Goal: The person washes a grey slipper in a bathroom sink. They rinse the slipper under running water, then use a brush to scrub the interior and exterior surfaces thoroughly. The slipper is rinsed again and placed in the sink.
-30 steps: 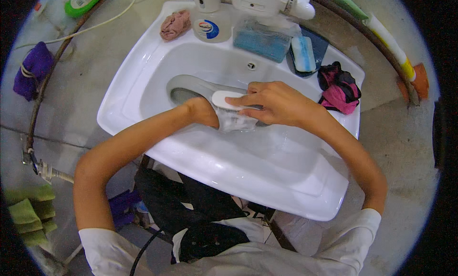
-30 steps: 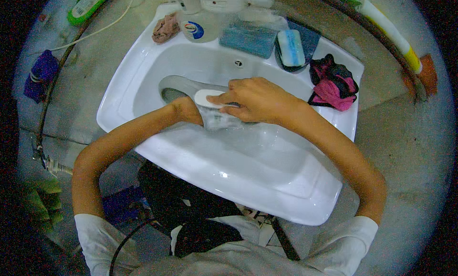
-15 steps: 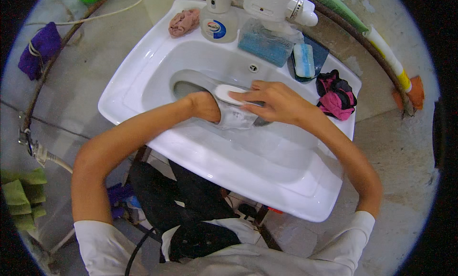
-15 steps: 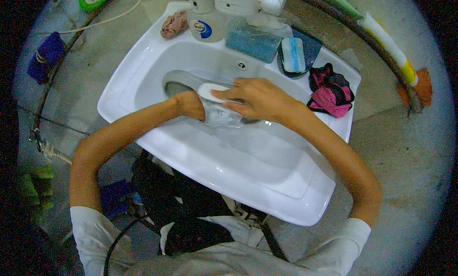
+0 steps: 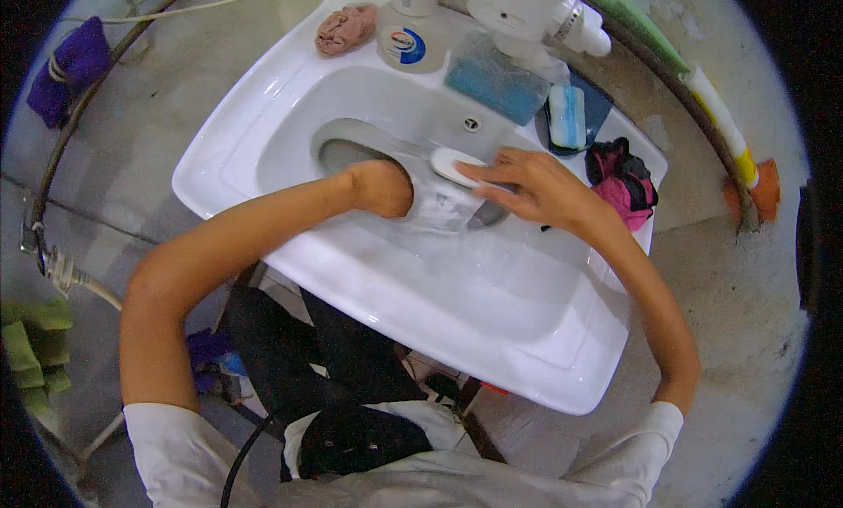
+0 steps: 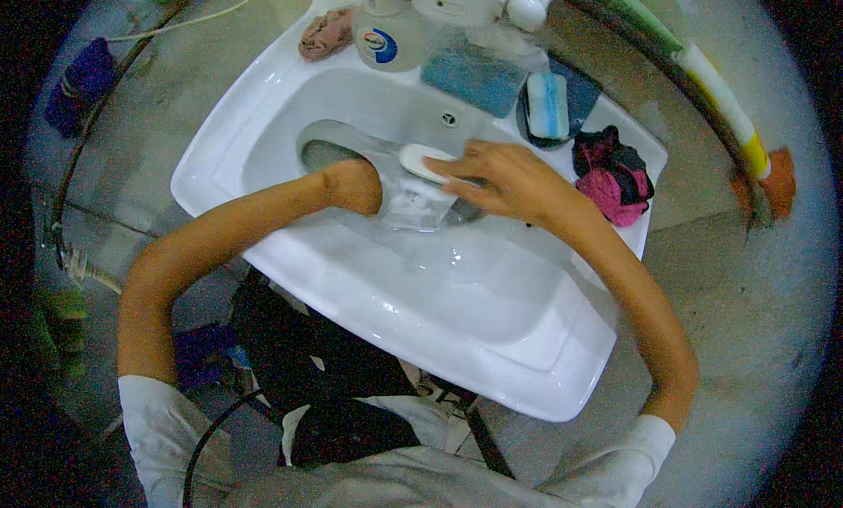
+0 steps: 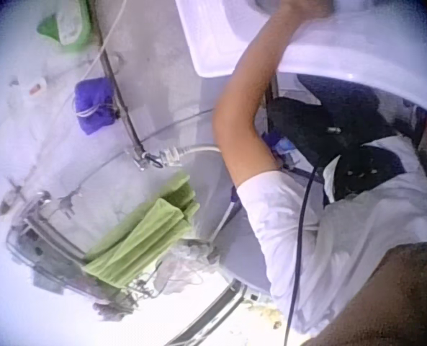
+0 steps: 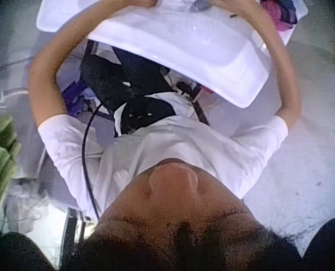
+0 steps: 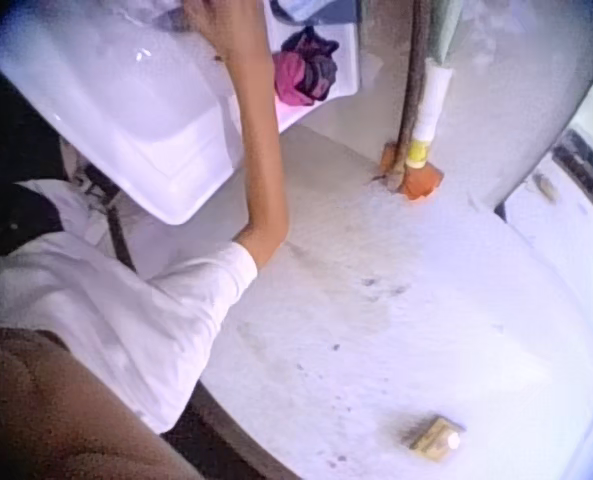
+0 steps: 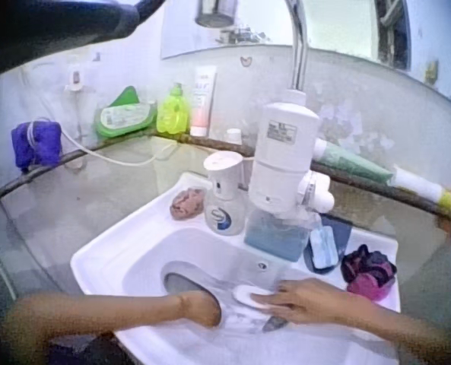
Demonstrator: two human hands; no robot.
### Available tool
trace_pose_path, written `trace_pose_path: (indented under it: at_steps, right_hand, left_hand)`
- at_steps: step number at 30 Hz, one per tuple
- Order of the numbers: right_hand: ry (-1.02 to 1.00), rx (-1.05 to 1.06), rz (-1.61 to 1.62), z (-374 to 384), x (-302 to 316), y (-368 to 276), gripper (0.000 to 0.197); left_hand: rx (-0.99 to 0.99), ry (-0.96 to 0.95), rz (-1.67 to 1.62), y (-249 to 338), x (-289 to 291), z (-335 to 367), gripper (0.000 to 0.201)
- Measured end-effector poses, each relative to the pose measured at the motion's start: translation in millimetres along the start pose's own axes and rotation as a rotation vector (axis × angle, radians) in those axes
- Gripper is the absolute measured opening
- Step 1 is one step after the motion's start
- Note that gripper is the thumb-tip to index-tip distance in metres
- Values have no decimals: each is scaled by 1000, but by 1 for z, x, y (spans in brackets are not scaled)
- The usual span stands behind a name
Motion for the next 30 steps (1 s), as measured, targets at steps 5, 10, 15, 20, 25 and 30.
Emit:
trace_pose_path:
  at_steps: [5, 10, 15, 20, 25, 30]
  right_hand:
    - [66, 65, 38, 29, -7, -13, 38]
    - [-48, -120, 34, -26, 3, 20, 38]
    - [18, -25, 18, -14, 1, 5, 39]
    - [132, 155, 111, 35, -12, -33, 38]
    - [12, -12, 47, -8, -2, -9, 38]
    - [21, -38, -35, -38, -5, 8, 40]
  left_hand:
    - [44, 485, 138, 0, -7, -15, 22]
    - [8, -33, 9, 4, 27, -9, 8]
    - [16, -137, 22, 4, 15, -4, 11]
    - [11, 309, 104, 1, -19, -5, 20]
    - [87, -292, -132, 2, 31, -6, 21]
    - [90, -280, -133, -1, 34, 2, 19]
Point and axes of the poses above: each hand's wrist, its own z-axis towards the middle knuckle, its own x-axis out of the back of the hand, y = z × x, the point moved 8 cm from there along z, towards the middle knuckle, and after that the axes turned 8 degrees about -x, right-handed, at the moved point
